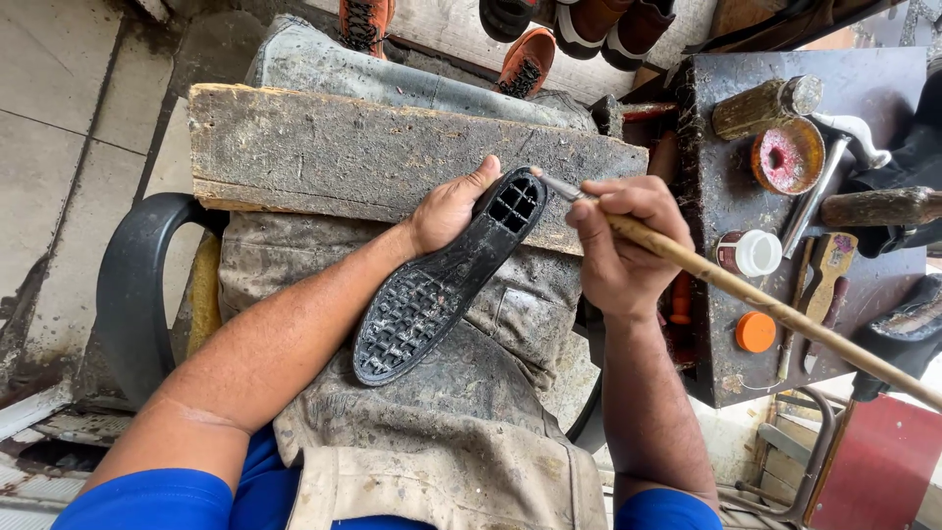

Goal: Applying liquid to a shoe sole and scrubbing it with a brush at a repair bench

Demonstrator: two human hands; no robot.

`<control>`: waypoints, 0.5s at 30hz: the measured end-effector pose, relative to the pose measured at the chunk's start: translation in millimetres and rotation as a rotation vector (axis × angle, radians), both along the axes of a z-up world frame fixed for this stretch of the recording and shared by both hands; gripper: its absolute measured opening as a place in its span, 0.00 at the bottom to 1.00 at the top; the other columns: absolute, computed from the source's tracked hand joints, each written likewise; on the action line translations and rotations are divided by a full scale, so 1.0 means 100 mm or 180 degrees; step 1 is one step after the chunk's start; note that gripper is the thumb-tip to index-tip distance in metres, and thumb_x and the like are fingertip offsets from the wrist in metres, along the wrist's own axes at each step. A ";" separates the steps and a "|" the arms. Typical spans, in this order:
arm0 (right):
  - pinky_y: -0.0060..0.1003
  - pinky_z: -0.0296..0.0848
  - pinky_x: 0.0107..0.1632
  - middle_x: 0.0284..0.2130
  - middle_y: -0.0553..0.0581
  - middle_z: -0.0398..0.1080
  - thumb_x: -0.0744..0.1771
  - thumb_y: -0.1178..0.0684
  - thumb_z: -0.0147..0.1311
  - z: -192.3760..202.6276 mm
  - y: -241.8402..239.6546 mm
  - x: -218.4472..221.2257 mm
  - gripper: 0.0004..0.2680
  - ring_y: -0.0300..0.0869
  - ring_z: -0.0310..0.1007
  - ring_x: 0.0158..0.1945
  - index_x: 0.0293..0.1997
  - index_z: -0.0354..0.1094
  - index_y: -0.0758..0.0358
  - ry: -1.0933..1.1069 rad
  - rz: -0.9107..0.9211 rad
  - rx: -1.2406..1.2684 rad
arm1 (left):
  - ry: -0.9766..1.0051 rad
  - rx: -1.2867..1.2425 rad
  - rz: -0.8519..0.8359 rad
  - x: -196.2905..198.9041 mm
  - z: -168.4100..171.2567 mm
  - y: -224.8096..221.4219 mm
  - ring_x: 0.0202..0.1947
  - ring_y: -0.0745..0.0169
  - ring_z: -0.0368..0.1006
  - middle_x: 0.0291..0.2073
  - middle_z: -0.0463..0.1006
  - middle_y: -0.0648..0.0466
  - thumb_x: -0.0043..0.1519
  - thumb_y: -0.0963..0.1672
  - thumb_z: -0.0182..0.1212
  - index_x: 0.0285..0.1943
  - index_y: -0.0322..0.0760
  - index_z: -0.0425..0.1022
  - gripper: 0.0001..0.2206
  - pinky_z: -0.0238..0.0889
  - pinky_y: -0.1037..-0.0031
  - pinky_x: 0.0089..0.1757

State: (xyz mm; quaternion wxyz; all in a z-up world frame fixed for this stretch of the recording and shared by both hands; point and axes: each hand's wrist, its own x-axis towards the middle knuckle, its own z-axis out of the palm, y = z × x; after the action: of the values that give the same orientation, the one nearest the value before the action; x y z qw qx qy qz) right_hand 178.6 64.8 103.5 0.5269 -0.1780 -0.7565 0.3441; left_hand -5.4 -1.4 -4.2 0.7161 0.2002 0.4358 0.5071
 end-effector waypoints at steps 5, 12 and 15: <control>0.37 0.76 0.34 0.34 0.70 0.73 0.67 0.66 0.64 0.03 0.04 -0.02 0.07 0.50 0.78 0.35 0.34 0.67 0.72 -0.0080 -0.0048 0.0222 | 0.0080 -0.0013 -0.0016 0.01 -0.04 -0.03 0.38 0.68 0.75 0.31 0.79 0.54 0.70 0.57 0.49 0.43 0.44 0.82 0.22 0.71 0.77 0.48; 0.42 0.78 0.36 0.35 0.71 0.76 0.64 0.66 0.66 0.12 -0.18 -0.05 0.06 0.56 0.80 0.37 0.30 0.71 0.68 -0.0407 0.0762 -0.0015 | 0.0104 -0.0154 0.0086 -0.01 -0.22 0.01 0.39 0.67 0.78 0.33 0.81 0.55 0.70 0.58 0.47 0.42 0.42 0.83 0.24 0.71 0.76 0.51; 0.41 0.77 0.35 0.35 0.71 0.76 0.65 0.66 0.64 0.11 -0.19 -0.06 0.06 0.55 0.79 0.38 0.31 0.70 0.68 -0.0250 0.0809 -0.0023 | -0.0307 -0.0039 0.0168 0.02 -0.41 0.03 0.37 0.67 0.78 0.34 0.81 0.54 0.70 0.57 0.47 0.42 0.39 0.82 0.24 0.74 0.82 0.44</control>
State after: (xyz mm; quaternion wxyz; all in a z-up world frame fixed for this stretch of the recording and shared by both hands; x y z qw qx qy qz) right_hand 172.3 46.0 114.4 0.4483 -0.0960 -0.7918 0.4035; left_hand -3.7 1.8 -44.9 0.7239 0.1596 0.4091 0.5321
